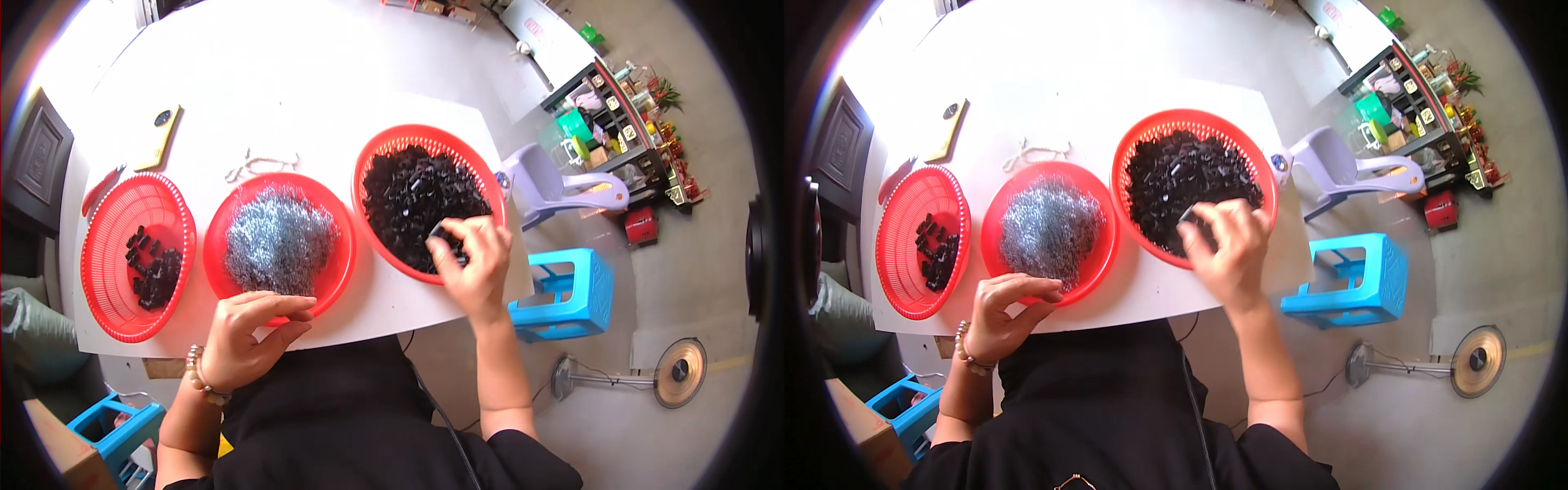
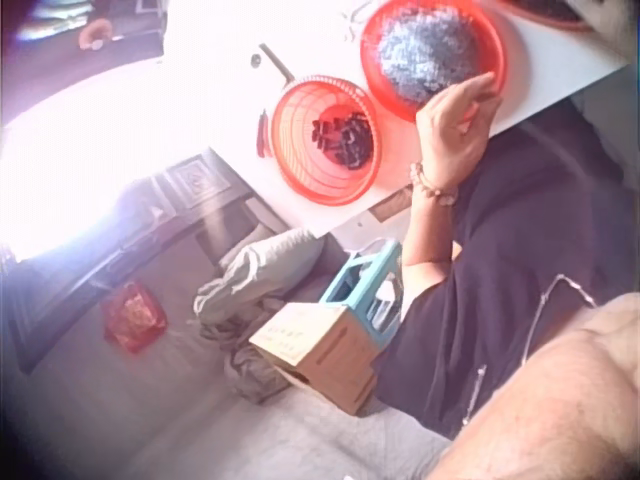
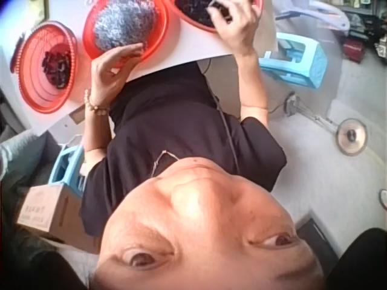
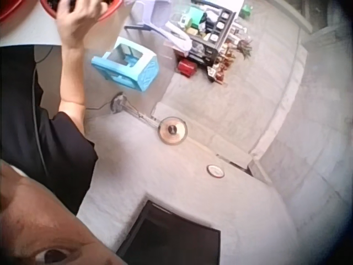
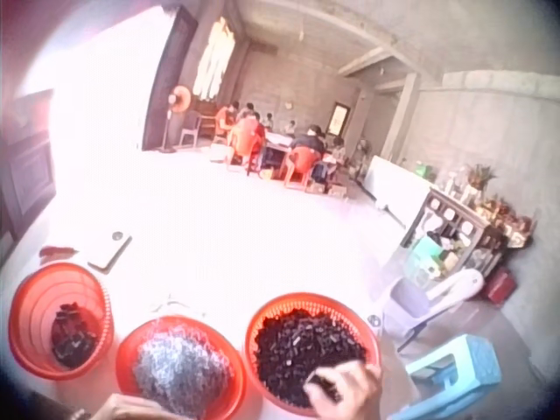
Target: Assembling small black plastic components by hand by inserting smaller silver mesh parts into them.
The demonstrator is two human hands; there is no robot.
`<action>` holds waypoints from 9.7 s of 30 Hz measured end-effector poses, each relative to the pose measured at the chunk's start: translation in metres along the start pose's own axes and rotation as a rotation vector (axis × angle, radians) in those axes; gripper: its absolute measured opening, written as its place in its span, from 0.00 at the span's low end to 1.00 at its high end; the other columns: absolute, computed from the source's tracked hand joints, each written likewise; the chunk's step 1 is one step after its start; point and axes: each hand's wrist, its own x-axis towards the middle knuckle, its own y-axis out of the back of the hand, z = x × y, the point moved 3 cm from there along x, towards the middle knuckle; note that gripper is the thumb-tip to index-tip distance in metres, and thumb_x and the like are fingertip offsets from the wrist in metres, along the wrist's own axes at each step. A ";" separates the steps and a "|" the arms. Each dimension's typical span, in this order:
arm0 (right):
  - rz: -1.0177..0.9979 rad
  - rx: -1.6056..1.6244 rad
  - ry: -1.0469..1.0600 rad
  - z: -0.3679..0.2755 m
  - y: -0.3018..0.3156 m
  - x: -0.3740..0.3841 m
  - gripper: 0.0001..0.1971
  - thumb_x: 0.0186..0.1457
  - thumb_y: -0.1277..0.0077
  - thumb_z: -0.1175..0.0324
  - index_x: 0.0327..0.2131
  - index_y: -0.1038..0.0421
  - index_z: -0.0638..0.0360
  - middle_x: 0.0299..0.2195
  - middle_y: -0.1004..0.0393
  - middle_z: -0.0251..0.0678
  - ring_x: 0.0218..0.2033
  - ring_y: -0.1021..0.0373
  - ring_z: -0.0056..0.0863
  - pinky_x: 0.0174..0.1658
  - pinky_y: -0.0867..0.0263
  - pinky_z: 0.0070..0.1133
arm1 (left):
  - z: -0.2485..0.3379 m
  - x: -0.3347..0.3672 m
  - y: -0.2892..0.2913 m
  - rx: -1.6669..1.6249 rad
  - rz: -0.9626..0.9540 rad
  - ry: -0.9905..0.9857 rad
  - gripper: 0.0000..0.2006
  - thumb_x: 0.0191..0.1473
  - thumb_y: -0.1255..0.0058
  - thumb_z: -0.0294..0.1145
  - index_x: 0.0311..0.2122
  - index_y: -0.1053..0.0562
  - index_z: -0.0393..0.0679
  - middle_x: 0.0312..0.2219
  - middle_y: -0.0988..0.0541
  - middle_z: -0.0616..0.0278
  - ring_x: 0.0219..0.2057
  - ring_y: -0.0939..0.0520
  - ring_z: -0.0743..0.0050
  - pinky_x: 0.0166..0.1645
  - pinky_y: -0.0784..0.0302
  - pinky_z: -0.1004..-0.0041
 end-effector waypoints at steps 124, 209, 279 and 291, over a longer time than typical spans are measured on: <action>-0.210 -0.237 -0.408 0.062 -0.016 0.001 0.08 0.48 0.46 0.67 0.31 0.25 0.59 0.29 0.25 0.44 0.29 0.28 0.43 0.34 0.32 0.33 | -0.056 -0.033 -0.041 -1.594 0.143 0.802 0.11 0.54 0.51 0.25 0.43 0.29 0.40 0.34 0.23 0.58 0.32 0.20 0.69 0.41 0.22 0.72; -0.367 1.202 -0.557 -0.120 -0.058 -0.043 0.12 0.56 0.49 0.72 0.44 0.33 0.63 0.27 0.29 0.28 0.22 0.36 0.09 0.23 0.42 0.08 | -0.037 -0.025 -0.043 -0.955 0.323 0.413 0.11 0.54 0.48 0.24 0.43 0.30 0.37 0.32 0.23 0.65 0.34 0.22 0.82 0.39 0.25 0.80; -0.664 0.991 -0.174 -0.110 -0.057 -0.046 0.22 0.41 0.36 0.76 0.42 0.31 0.65 0.31 0.23 0.38 0.35 0.25 0.25 0.41 0.29 0.20 | -0.050 -0.021 -0.022 -0.940 -0.311 0.701 0.21 0.47 0.45 0.20 0.47 0.36 0.32 0.26 0.23 0.60 0.30 0.21 0.77 0.38 0.24 0.78; -0.661 1.061 -0.283 -0.109 -0.058 -0.046 0.20 0.43 0.37 0.74 0.41 0.31 0.64 0.32 0.22 0.40 0.36 0.25 0.26 0.41 0.29 0.21 | -0.052 -0.020 -0.022 -0.930 -0.339 0.653 0.24 0.47 0.48 0.17 0.51 0.37 0.29 0.26 0.23 0.62 0.30 0.21 0.80 0.39 0.25 0.79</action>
